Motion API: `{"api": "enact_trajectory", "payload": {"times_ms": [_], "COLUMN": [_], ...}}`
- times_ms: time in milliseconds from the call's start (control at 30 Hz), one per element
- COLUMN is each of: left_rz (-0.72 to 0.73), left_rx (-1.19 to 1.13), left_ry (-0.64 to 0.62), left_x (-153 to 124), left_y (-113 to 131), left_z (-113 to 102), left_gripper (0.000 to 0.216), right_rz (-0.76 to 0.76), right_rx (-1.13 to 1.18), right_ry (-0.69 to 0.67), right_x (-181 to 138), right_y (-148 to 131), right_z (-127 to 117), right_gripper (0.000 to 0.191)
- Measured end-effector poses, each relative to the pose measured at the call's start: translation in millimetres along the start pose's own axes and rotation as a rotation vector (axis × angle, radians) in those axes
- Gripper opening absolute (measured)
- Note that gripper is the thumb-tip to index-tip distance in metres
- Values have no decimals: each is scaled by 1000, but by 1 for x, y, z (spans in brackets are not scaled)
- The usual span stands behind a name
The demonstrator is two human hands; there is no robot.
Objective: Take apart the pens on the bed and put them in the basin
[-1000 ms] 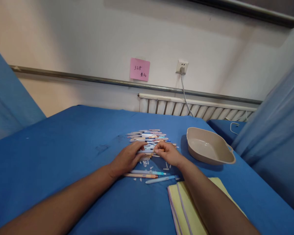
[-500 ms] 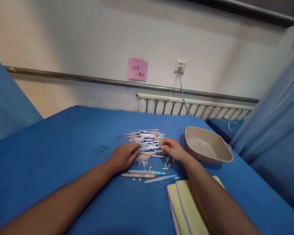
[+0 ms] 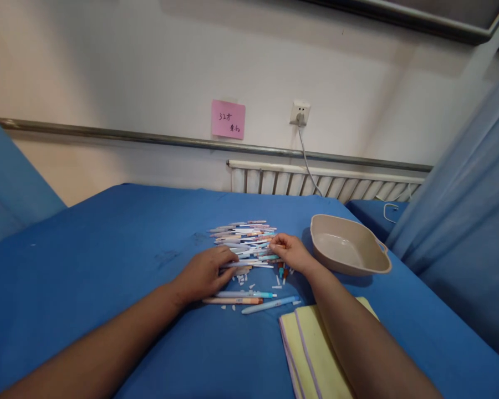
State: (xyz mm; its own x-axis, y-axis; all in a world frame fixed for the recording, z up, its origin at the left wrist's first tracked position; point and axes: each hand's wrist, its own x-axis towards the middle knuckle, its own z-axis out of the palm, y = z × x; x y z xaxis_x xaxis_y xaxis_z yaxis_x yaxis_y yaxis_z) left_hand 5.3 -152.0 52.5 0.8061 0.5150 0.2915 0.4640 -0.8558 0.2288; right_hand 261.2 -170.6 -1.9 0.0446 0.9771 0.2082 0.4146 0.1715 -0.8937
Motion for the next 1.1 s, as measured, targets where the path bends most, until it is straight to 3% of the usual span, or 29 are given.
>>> {"api": "enact_trajectory", "payload": {"times_ms": [267, 400, 733, 867, 1100], "left_rz": [17, 48, -190, -194, -88], "left_rx": [26, 62, -113, -170, -38], "left_ry": [48, -42, 27, 68, 129], "left_x": [0, -1, -2, 0, 3], "left_y": [-3, -8, -27, -26, -17], "left_z": [-6, -12, -34, -18, 16], "left_gripper": [23, 25, 26, 24, 24], "right_rz": [9, 16, -54, -173, -276], "right_rx": [-45, -71, -173, -228, -376], "right_ry": [5, 0, -16, -73, -125], "right_x": [1, -2, -4, -6, -16], "right_y": [0, -6, -7, -13, -32], "right_z": [1, 1, 3, 6, 15], "right_gripper": [13, 13, 12, 10, 13]}}
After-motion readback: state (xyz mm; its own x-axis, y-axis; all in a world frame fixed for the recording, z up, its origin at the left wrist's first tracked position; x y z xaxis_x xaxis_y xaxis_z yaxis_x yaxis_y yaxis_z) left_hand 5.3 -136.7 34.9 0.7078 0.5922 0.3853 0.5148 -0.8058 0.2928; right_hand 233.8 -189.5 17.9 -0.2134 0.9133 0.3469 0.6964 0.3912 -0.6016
